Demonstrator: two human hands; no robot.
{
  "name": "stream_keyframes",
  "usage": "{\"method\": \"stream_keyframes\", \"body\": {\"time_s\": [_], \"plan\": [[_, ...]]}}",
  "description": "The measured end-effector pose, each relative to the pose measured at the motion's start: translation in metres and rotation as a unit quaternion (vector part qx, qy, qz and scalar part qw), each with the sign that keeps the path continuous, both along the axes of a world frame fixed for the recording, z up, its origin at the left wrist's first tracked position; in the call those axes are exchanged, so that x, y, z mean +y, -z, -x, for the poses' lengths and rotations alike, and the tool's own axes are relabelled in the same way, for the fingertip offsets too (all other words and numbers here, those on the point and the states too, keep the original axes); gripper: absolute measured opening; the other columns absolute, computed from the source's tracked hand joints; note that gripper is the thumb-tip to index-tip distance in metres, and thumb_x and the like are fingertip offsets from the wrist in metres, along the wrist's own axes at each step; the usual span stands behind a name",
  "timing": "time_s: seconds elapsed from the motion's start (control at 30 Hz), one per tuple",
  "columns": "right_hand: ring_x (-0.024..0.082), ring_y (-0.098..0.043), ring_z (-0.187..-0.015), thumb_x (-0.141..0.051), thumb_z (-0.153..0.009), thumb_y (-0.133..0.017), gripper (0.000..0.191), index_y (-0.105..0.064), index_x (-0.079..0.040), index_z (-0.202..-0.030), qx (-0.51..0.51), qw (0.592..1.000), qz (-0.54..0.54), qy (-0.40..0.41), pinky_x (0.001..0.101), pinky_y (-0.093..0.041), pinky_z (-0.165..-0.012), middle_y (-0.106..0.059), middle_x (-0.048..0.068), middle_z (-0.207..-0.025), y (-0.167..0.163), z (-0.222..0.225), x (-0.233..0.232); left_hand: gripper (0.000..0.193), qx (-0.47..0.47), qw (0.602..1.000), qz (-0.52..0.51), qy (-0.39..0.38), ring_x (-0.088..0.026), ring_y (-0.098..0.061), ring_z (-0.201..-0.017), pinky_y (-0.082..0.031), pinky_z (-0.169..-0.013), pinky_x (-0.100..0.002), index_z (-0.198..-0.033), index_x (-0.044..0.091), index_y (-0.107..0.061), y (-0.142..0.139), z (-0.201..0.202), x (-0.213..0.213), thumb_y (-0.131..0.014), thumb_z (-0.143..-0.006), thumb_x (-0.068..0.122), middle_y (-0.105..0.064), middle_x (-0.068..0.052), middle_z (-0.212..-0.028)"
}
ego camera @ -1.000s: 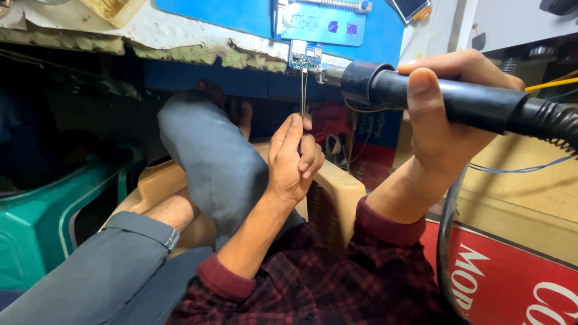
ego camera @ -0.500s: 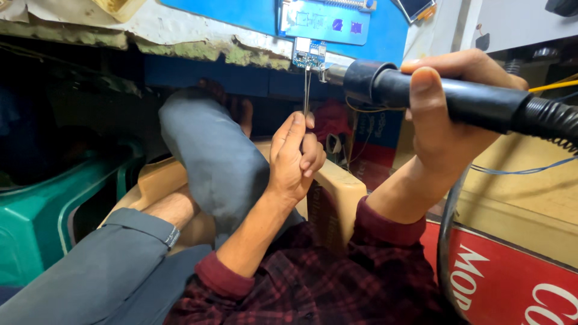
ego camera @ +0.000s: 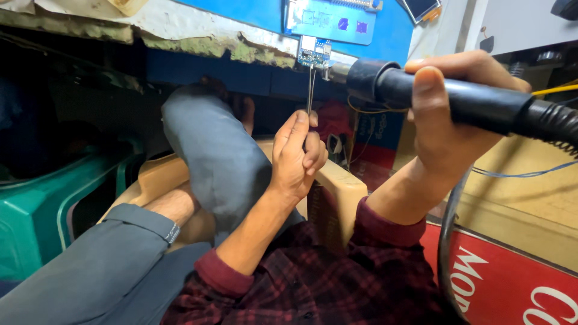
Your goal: The person sits on a chair at a repair bench and uses tweezers to hold a small circuit board while directing a hot air gun at it to desolder a component. A coworker briefly applies flux to the board, and the person resumes heating and manipulating the board with the tweezers.
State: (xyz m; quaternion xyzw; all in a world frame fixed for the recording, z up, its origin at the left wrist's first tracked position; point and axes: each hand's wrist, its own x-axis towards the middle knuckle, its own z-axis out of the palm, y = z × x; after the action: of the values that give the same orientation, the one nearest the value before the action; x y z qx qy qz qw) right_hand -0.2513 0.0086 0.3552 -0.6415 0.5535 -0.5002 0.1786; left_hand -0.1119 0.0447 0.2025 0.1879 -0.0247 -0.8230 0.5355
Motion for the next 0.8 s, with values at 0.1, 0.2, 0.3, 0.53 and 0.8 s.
{"method": "stream_keyframes", "body": {"time_s": [0.1,0.2,0.3,0.53,0.8], "plan": [[0.013,-0.06,-0.065,-0.039,-0.109,-0.083,0.047,-0.073,0.006,-0.096,0.01,1.0,-0.004,0.001,0.0217,-0.045,-0.065,-0.068,0.009,-0.082,-0.0019,-0.0036,0.003,0.027,-0.002,1.0,-0.001,-0.001,-0.01,-0.03,-0.04,-0.026,-0.042,-0.026,-0.103,0.006,-0.051,0.0003,0.0005,0.0004,-0.041,-0.114,0.028,-0.035,0.001,-0.051],[0.011,-0.06,-0.063,-0.04,-0.106,-0.082,0.046,-0.072,0.004,-0.096,0.016,1.0,-0.008,-0.008,0.0202,-0.044,-0.063,-0.067,0.007,-0.08,-0.0058,-0.003,0.002,0.028,-0.001,1.0,0.0,-0.001,-0.01,-0.03,-0.04,-0.026,-0.042,-0.026,-0.103,0.006,-0.051,0.0005,0.0,0.0011,-0.041,-0.115,0.029,-0.034,0.001,-0.051],[0.012,-0.06,-0.064,-0.038,-0.106,-0.081,0.045,-0.073,0.005,-0.095,0.052,0.999,-0.007,0.004,0.0206,-0.044,-0.065,-0.066,0.007,-0.078,-0.0077,-0.0028,0.0029,0.029,-0.001,1.0,0.0,-0.002,-0.01,-0.03,-0.04,-0.026,-0.042,-0.026,-0.103,0.005,-0.051,0.0005,-0.0002,0.0012,-0.04,-0.115,0.029,-0.034,0.001,-0.051],[0.012,-0.062,-0.068,-0.037,-0.109,-0.081,0.043,-0.075,0.004,-0.099,0.078,0.997,-0.009,0.0,0.0207,-0.043,-0.067,-0.067,0.007,-0.081,-0.0095,-0.0005,0.007,0.028,-0.004,1.0,-0.008,0.002,-0.01,-0.03,-0.04,-0.026,-0.042,-0.026,-0.103,0.006,-0.051,0.0004,-0.0001,0.0015,-0.04,-0.115,0.029,-0.034,0.001,-0.051],[0.012,-0.061,-0.067,-0.038,-0.107,-0.081,0.043,-0.075,0.004,-0.099,0.06,0.998,-0.014,0.001,0.0207,-0.042,-0.065,-0.068,0.007,-0.081,-0.0104,0.0001,0.0085,0.029,-0.001,1.0,-0.003,0.003,-0.01,-0.03,-0.04,-0.026,-0.042,-0.026,-0.103,0.006,-0.051,0.0003,-0.0001,0.0017,-0.039,-0.115,0.029,-0.034,0.001,-0.051]]}}
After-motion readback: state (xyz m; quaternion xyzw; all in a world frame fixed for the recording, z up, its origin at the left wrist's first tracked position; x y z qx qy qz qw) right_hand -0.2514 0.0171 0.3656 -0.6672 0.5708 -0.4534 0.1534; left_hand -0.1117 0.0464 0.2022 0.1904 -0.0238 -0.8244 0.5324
